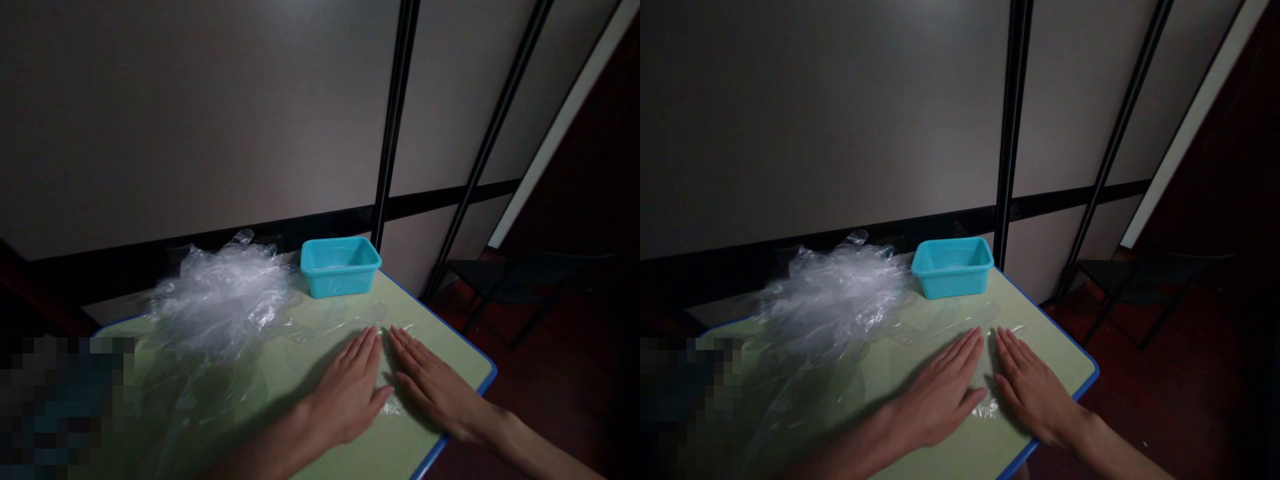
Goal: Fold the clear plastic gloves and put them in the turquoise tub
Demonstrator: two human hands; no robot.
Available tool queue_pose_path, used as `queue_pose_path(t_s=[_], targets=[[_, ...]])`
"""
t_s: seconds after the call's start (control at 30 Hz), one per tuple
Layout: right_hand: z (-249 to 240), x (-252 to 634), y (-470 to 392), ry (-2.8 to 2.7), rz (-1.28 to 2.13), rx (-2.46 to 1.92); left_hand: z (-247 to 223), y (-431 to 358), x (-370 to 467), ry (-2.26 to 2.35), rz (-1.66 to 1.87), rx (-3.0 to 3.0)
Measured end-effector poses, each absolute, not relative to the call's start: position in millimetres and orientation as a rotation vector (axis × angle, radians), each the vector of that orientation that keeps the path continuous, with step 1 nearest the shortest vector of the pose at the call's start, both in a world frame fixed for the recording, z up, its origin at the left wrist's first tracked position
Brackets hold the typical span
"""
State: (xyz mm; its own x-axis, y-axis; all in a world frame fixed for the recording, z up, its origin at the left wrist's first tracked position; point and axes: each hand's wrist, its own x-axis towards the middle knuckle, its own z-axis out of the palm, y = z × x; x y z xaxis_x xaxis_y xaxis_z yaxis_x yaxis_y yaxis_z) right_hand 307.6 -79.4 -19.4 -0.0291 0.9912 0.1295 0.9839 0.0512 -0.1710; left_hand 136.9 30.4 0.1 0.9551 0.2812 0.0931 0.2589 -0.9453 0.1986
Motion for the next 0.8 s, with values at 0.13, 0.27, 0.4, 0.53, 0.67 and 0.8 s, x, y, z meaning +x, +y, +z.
queue_pose_path(t_s=[0.13, 0.27, 0.4, 0.53, 0.67, 0.8], targets=[[-31.4, 312.6, -86.8, -2.126, -0.031, -2.009, -15.3, 21.5, 166.0, 0.229, 0.233, 2.894], [-34.6, 319.3, -90.3, -2.134, -0.113, -1.990, -18.7, 29.3, 149.6, 0.233, 0.110, 2.917], [-34.9, 317.4, -89.6, -2.128, -0.096, -2.013, -10.5, 40.9, 103.3, 0.303, 0.016, 2.918], [-26.9, 317.9, -92.8, -2.106, 0.008, -1.999, -6.0, 45.5, 59.1, 0.433, 0.000, 2.877], [-14.2, 325.4, -111.7, -2.194, 0.197, -1.740, -8.8, 50.4, 42.0, 0.409, 0.082, 2.873], [-13.8, 327.4, -132.0, -2.295, 0.338, -1.630, -19.2, 62.8, 45.2, 0.092, -0.009, 2.919]])
